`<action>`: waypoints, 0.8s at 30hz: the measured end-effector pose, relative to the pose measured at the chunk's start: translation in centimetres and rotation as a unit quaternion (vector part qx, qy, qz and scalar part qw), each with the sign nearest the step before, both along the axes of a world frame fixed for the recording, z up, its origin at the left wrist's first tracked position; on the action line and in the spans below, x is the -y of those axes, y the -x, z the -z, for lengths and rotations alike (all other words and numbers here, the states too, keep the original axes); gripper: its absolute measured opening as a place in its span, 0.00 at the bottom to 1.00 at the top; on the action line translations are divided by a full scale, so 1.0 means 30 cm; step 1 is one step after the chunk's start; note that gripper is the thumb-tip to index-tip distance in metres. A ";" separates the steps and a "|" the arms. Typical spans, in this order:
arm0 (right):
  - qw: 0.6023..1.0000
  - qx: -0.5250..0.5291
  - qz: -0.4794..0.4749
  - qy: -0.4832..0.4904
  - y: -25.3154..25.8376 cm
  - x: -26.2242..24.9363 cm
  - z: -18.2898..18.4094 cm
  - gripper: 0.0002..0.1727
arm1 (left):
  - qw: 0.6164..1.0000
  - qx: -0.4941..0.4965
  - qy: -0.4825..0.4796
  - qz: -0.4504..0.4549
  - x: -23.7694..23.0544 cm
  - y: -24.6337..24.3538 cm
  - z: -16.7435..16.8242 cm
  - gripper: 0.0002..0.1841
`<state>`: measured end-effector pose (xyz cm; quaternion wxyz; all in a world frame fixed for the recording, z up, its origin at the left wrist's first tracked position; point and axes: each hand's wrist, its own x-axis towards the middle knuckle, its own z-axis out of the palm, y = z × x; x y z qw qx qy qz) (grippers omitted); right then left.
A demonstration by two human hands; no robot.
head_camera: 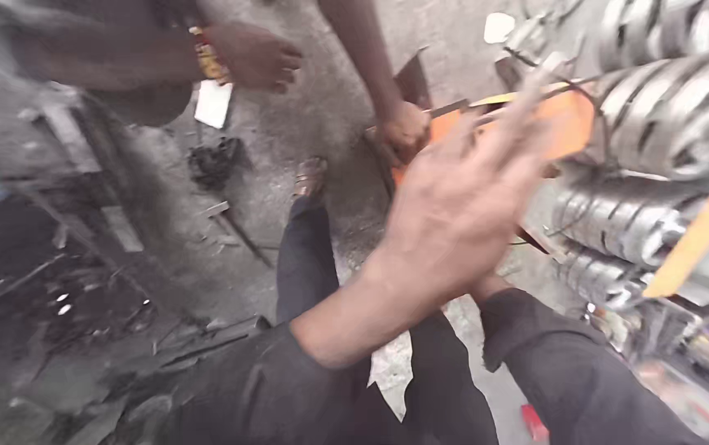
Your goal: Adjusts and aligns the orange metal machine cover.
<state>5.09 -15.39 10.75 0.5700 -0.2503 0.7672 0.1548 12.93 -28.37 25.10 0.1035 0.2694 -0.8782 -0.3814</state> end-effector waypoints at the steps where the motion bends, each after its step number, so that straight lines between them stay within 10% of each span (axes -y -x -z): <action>1: 0.995 -0.015 0.021 0.095 0.009 -0.018 -0.008 0.12 | 0.995 0.090 -0.028 0.039 -0.036 -0.019 0.042 0.20; 8: 0.981 -0.032 -0.012 0.192 -0.009 -0.040 0.098 0.12 | 0.754 0.525 -0.217 0.330 -0.324 -0.317 0.364 0.23; 18: 0.941 -0.028 0.106 0.319 -0.017 -0.089 0.092 0.12 | 0.954 0.266 -0.064 0.122 -0.068 0.085 0.323 0.31; 24: 0.943 0.045 0.255 0.210 0.054 -0.080 -0.055 0.17 | 0.965 0.224 -0.103 0.090 -0.162 0.259 0.306 0.45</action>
